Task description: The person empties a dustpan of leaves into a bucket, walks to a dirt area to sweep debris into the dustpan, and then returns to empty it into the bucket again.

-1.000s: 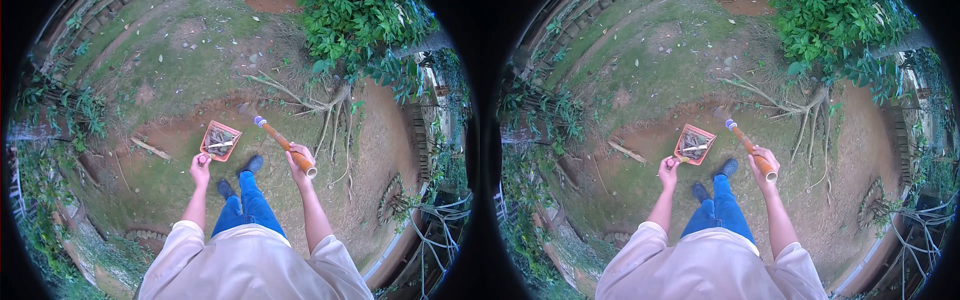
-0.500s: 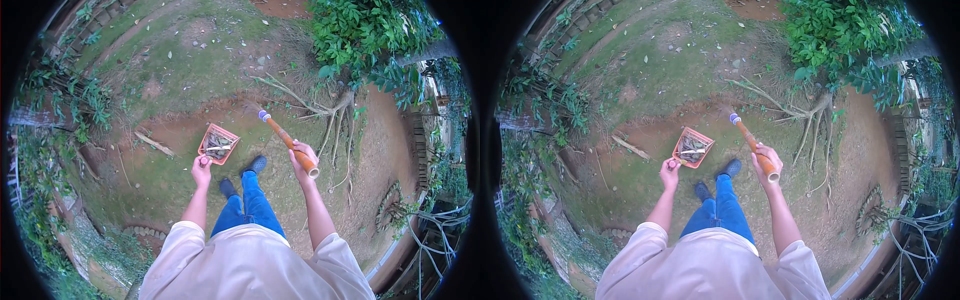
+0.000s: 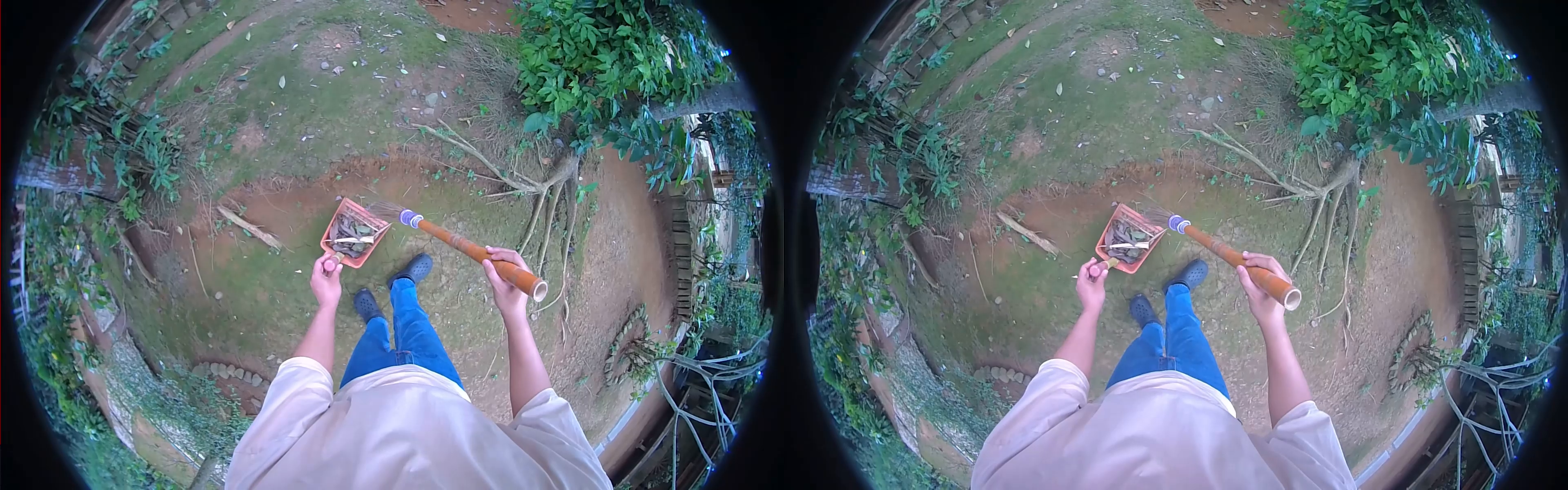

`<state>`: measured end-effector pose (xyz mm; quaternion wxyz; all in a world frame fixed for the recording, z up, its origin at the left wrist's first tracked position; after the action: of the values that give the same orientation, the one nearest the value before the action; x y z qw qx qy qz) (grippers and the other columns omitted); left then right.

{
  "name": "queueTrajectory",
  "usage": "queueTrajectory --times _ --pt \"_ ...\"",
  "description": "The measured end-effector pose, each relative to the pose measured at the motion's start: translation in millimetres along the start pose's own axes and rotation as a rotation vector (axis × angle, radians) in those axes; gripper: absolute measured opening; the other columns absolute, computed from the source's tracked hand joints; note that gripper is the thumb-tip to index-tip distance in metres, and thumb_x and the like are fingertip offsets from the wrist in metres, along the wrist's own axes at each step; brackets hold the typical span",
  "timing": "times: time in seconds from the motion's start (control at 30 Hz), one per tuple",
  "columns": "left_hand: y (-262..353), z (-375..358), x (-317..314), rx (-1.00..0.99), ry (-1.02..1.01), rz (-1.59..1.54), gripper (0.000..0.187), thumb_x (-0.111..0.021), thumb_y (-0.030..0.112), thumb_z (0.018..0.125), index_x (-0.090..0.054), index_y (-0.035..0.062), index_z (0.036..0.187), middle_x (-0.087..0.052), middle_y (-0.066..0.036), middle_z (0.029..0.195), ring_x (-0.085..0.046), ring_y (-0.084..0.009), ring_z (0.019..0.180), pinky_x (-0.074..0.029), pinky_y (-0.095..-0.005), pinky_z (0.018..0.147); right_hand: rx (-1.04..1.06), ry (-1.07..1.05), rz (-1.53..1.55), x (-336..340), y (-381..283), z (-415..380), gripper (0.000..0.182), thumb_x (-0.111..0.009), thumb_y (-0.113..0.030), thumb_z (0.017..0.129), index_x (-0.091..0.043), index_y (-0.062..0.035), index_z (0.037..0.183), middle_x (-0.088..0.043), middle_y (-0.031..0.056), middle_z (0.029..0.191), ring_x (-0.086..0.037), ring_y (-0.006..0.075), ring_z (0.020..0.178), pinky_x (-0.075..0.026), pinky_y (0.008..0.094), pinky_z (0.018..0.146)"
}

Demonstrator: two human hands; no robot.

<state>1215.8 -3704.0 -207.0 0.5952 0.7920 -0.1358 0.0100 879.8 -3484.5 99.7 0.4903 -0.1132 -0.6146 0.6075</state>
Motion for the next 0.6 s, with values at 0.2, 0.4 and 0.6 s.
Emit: queueTrajectory --times 0.2,0.4,0.6 --pt "-14 -2 15 -0.021 0.056 0.187 0.041 -0.076 0.002 0.082 -0.063 0.0044 0.121 -0.067 -0.013 0.118 -0.065 -0.0220 0.107 -0.051 -0.0339 0.096 -0.055 0.081 0.033 17 -5 3 0.014 -0.075 0.001 0.082 -0.065 -0.0020 0.091 -0.070 0.0138 0.105 -0.067 0.0232 0.101 -0.052 0.0364 0.092" --pt "31 -12 27 0.000 0.060 0.268 0.035 -0.074 0.008 0.086 -0.064 0.0046 0.119 -0.067 -0.012 0.112 -0.066 -0.0208 0.104 -0.052 -0.0337 0.093 -0.004 0.103 -0.020 10 5 8 0.016 -0.076 0.002 0.080 -0.065 -0.0024 0.091 -0.070 0.0131 0.104 -0.067 0.0234 0.100 -0.052 0.0366 0.092" --pt "31 -27 41 -0.021 0.085 0.299 0.035 -0.074 0.011 0.086 -0.063 0.0047 0.119 -0.068 -0.013 0.111 -0.066 -0.0221 0.102 -0.052 -0.0348 0.091 0.132 0.046 -0.111 -13 13 5 0.015 -0.075 0.003 0.080 -0.064 -0.0025 0.089 -0.069 0.0127 0.102 -0.067 0.0233 0.099 -0.052 0.0360 0.092"
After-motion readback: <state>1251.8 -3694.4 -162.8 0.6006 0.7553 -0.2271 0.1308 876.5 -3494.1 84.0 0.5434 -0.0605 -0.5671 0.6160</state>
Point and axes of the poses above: each hand's wrist, its own z-axis towards the middle knuckle, its own x-axis out of the back of the hand, y = z × x, the point moved 8 cm from there along z, towards the middle knuckle
